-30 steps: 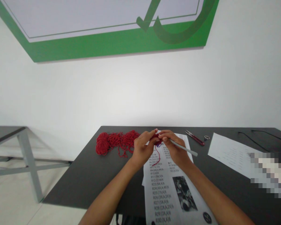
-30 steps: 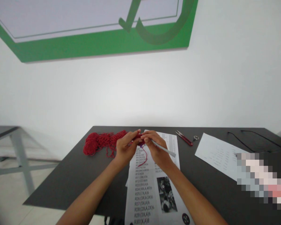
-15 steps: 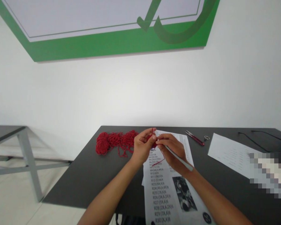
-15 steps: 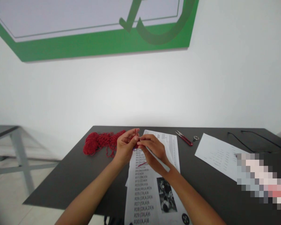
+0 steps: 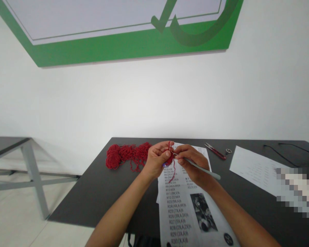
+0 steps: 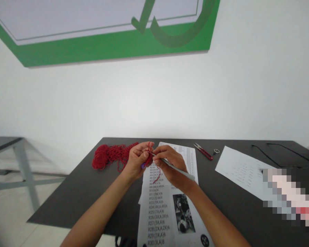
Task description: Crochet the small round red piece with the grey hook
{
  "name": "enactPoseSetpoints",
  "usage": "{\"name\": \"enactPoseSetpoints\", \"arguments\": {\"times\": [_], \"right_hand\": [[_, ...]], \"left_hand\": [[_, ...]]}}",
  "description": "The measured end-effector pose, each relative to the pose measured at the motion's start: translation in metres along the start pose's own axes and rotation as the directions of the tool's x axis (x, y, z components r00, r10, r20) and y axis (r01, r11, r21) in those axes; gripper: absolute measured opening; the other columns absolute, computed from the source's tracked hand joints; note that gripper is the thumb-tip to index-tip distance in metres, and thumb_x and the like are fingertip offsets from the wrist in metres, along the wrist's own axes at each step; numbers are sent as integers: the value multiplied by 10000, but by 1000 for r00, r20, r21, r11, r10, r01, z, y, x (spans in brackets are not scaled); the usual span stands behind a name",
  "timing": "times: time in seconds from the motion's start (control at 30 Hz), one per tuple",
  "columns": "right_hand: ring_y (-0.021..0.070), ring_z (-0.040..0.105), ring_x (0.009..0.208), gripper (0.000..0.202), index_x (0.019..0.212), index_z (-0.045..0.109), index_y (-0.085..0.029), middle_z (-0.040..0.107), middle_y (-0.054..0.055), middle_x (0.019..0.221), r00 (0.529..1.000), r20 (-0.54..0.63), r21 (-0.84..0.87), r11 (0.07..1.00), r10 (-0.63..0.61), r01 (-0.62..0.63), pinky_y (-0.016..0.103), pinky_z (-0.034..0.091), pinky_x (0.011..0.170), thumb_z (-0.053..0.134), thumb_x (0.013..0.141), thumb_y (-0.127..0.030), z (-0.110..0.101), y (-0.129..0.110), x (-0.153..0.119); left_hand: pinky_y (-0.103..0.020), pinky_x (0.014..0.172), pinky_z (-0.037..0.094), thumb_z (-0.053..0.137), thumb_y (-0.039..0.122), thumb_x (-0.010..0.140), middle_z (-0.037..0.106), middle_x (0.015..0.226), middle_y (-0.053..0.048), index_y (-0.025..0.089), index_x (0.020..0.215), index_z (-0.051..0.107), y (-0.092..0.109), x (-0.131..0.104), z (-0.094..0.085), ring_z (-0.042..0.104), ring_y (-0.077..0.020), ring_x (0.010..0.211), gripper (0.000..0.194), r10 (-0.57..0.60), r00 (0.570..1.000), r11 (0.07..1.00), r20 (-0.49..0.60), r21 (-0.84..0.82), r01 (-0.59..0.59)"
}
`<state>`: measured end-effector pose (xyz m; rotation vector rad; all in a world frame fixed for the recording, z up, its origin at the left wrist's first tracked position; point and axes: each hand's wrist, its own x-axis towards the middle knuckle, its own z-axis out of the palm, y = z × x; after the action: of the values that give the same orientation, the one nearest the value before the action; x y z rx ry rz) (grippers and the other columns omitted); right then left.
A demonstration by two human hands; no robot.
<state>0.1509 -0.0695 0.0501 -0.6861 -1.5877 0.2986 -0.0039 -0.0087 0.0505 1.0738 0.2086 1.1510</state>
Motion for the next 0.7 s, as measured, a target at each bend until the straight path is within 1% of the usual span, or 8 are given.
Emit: {"name": "enactPoseSetpoints", "arguments": {"times": [0.17,0.3,0.5,0.57,0.7], "right_hand": [[190,760,1042,100,948,745,-290,796,27,1098,998,35,45,997,61,-62,319,609,892,662,989,-328,-2,-4,0],[196,778,1060,111,947,745,-299,820,13,1129,995,60,41,995,84,-87,335,619,914,659,991,-353,-3,-6,0],[261,785,1092,183,953,740,-304,825,36,1166,979,74,90,977,189,-195,433,642,919,648,981,-459,-5,-9,0],[275,787,1086,190,961,738,-298,827,49,1157,975,67,107,970,214,-220,451,642,921,654,975,-468,-4,-8,-2],[284,789,1083,201,973,734,-281,823,65,1174,969,56,120,962,239,-244,459,639,924,663,970,-469,-3,-5,-4]], "left_hand": [[-157,394,311,952,354,690,661,697,6,156,1026,802,5,2,-5,428,-14,412,418,15,1000,1000,7,-10,-15],[-159,430,349,965,323,670,675,689,7,154,1013,807,9,3,-7,444,-13,426,413,20,1000,1000,-4,17,-19],[-161,434,339,988,380,620,704,736,-12,148,999,806,12,2,-6,485,-28,461,480,-34,997,999,-65,9,34],[-160,431,338,994,387,606,703,733,-13,145,980,805,11,3,-6,489,-29,460,484,-38,997,999,-71,-2,38],[-150,422,335,985,383,629,695,717,-9,146,962,801,10,2,-7,487,-25,453,447,-60,996,997,-62,-44,57]]}}
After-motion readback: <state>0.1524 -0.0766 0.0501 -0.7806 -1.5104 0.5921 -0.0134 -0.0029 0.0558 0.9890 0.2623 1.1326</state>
